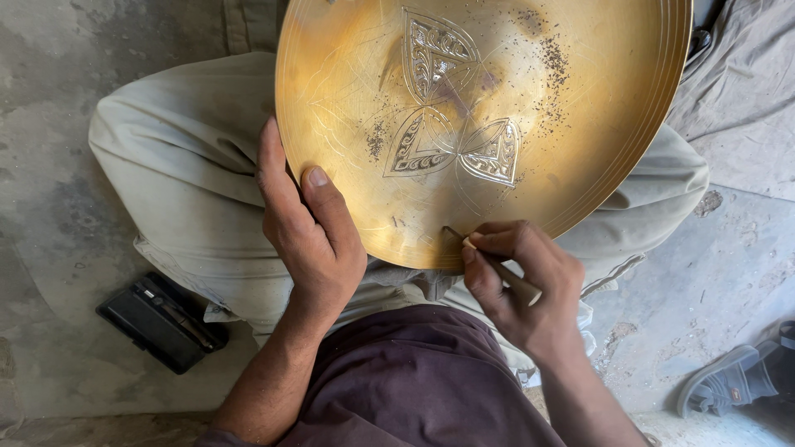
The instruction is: The person sits cross-legged holding a brass plate on their lap and engraves a decorative pattern into it using a small chisel, repositioning the plate as they work. Near the end they hold a punch against the design and strike it with a wooden mallet to deepen the engraved motif.
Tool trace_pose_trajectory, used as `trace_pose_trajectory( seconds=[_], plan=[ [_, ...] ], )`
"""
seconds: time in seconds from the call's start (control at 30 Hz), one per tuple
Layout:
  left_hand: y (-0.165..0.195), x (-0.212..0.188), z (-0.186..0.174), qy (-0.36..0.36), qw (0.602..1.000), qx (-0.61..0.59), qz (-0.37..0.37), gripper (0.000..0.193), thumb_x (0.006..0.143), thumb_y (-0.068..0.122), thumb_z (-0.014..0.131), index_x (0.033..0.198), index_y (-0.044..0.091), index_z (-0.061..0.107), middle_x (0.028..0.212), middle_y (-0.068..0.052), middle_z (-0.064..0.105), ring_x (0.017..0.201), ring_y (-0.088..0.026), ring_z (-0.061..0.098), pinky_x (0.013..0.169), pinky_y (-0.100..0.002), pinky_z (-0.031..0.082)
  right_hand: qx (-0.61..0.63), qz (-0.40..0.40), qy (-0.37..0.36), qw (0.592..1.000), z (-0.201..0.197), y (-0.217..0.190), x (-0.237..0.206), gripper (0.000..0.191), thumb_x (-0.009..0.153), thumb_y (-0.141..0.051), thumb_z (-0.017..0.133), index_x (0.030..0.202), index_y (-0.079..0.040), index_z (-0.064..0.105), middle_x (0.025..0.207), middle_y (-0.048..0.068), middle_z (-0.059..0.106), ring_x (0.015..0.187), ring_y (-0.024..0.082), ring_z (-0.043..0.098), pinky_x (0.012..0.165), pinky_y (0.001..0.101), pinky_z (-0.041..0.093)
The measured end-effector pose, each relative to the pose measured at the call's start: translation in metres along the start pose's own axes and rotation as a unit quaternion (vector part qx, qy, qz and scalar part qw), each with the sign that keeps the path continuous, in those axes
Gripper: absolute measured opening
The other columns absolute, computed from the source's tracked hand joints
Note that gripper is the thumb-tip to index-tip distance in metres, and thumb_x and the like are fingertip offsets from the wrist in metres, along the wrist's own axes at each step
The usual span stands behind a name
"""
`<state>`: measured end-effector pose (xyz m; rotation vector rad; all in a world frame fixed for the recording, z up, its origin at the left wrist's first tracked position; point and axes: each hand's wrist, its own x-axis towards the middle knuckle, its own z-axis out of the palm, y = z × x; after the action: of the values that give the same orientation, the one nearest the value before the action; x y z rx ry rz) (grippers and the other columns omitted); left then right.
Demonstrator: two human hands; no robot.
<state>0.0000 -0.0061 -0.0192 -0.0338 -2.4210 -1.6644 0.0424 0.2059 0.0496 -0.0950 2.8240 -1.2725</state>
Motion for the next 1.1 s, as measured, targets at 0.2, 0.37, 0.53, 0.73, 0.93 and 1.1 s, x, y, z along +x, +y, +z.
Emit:
trace_pose_trajectory(
  seconds=[0.2,0.37,0.53,0.73,0.93,1.1],
  plan=[
    [0.0,-0.001,-0.001,0.003,1.0,0.012,0.006,0.04,0.123,0.008,0.037,0.158,-0.004,0.023,0.143,-0.022,0.053,0.121,-0.023,0.069,0.096,-0.033,0.062,0.058,-0.051,-0.079,0.994,-0.019,0.016,0.036,0.011,0.093,-0.014,0.068,0.095,-0.003,0.068,0.099,0.011,0.075,0.084,0.018,0.078,0.073,0.0278,0.06],
    [0.003,-0.003,-0.001,0.003,1.0,0.018,0.004,0.039,0.125,0.01,0.037,0.159,-0.003,0.023,0.149,-0.022,0.05,0.125,-0.025,0.063,0.106,-0.033,0.059,0.106,-0.06,-0.146,0.982,-0.02,0.02,0.056,0.013,0.088,-0.01,0.068,0.096,0.0,0.066,0.099,0.011,0.072,0.093,0.022,0.076,0.079,0.0323,0.062],
    [0.004,-0.003,-0.002,0.006,1.0,0.019,-0.007,0.039,0.124,0.01,0.037,0.158,-0.004,0.024,0.148,-0.023,0.052,0.127,-0.025,0.065,0.106,-0.033,0.059,0.108,-0.059,-0.148,0.981,-0.019,0.014,0.057,0.013,0.09,-0.01,0.068,0.098,0.0,0.066,0.101,0.011,0.073,0.096,0.023,0.077,0.081,0.0331,0.062],
    [0.004,-0.003,-0.001,0.007,1.0,0.01,-0.007,0.04,0.125,0.01,0.037,0.159,-0.004,0.023,0.147,-0.023,0.052,0.124,-0.024,0.063,0.106,-0.033,0.059,0.099,-0.067,-0.152,0.981,-0.018,0.015,0.058,0.01,0.089,-0.01,0.068,0.094,-0.001,0.067,0.099,0.012,0.073,0.092,0.023,0.077,0.077,0.0327,0.063],
    [0.003,-0.004,-0.001,0.005,1.0,0.012,-0.003,0.04,0.125,0.01,0.037,0.159,-0.004,0.022,0.147,-0.022,0.051,0.124,-0.024,0.063,0.106,-0.033,0.059,0.099,-0.072,-0.16,0.98,-0.02,0.017,0.057,0.01,0.086,-0.01,0.067,0.091,-0.001,0.064,0.096,0.012,0.072,0.087,0.022,0.076,0.072,0.0325,0.062],
    [0.002,-0.004,0.0,0.004,1.0,0.013,0.0,0.04,0.125,0.011,0.036,0.159,-0.004,0.021,0.148,-0.023,0.049,0.125,-0.025,0.063,0.106,-0.033,0.06,0.113,-0.056,-0.175,0.977,-0.02,0.016,0.057,0.01,0.084,-0.011,0.065,0.088,-0.002,0.065,0.093,0.012,0.072,0.082,0.022,0.075,0.068,0.0312,0.061]
  ],
)
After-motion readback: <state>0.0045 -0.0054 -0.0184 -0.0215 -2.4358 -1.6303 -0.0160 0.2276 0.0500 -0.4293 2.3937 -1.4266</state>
